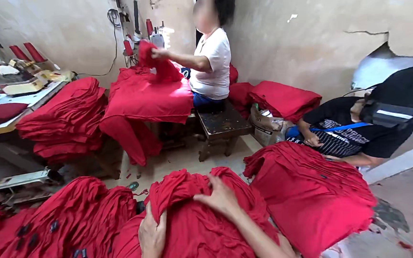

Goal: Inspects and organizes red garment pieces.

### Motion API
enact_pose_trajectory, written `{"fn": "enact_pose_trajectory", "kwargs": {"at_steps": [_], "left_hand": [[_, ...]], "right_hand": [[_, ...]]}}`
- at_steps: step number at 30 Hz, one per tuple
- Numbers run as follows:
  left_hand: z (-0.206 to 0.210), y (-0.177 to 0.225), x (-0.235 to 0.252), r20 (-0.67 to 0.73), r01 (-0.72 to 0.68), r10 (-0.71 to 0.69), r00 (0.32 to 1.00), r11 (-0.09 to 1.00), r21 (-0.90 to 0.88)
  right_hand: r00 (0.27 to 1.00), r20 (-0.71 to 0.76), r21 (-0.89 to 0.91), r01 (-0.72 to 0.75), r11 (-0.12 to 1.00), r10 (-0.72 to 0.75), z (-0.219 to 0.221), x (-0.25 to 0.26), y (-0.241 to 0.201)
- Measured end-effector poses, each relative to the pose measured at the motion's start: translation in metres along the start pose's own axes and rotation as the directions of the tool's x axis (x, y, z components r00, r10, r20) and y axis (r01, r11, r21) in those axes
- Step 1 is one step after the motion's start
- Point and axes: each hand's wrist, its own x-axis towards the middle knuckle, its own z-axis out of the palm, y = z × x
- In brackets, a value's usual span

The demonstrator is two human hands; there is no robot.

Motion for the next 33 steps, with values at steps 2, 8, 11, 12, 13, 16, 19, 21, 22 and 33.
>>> {"fn": "enact_pose_trajectory", "kwargs": {"at_steps": [2, 8, 11, 12, 13, 16, 19, 21, 22, 33], "left_hand": [[-0.002, -0.003, -0.001, -0.008, 0.030, -0.031, 0.999, 0.999, -0.043], [-0.004, -0.010, -0.006, -0.007, -0.109, 0.109, 0.994, 0.994, -0.007], [-0.001, -0.018, -0.006, 0.044, -0.402, 0.400, 0.915, 0.910, 0.100], [0.001, -0.021, -0.004, 0.080, -0.493, 0.487, 0.870, 0.862, 0.120], [0.002, -0.023, -0.001, 0.130, -0.559, 0.545, 0.828, 0.818, 0.135], [0.003, -0.021, 0.010, 0.242, -0.634, 0.596, 0.765, 0.764, 0.121], [-0.012, 0.007, 0.020, 0.474, -0.475, 0.386, 0.791, 0.876, 0.080], [-0.015, 0.029, 0.032, 0.543, -0.270, 0.165, 0.823, 0.955, 0.119], [-0.013, 0.038, 0.040, 0.555, -0.183, 0.076, 0.828, 0.973, 0.140], [0.026, 0.027, 0.018, 0.348, -0.633, 0.594, 0.725, 0.774, -0.002]], "right_hand": [[0.994, 0.106, -0.084, 0.008, 0.996, 0.001, 0.028, -0.004, -0.009], [0.947, -0.300, 0.017, 0.123, 0.992, -0.112, 0.017, 0.011, 0.012], [0.930, -0.344, -0.015, -0.147, 0.989, 0.133, -0.015, 0.019, 0.021], [0.919, -0.292, -0.004, -0.277, 0.961, 0.264, -0.022, 0.025, 0.026], [0.896, -0.241, 0.014, -0.381, 0.924, 0.373, -0.025, 0.032, 0.035], [0.862, -0.145, 0.082, -0.478, 0.875, 0.485, -0.023, 0.044, 0.061], [0.856, -0.251, 0.260, -0.390, 0.883, 0.452, -0.018, 0.042, 0.075], [0.782, -0.455, 0.454, -0.209, 0.866, 0.427, -0.008, 0.035, 0.088], [0.716, -0.529, 0.560, -0.108, 0.821, 0.455, -0.005, 0.032, 0.093], [0.418, -0.479, 0.847, 0.453, 0.280, 0.772, -0.048, -0.030, 0.121]]}}
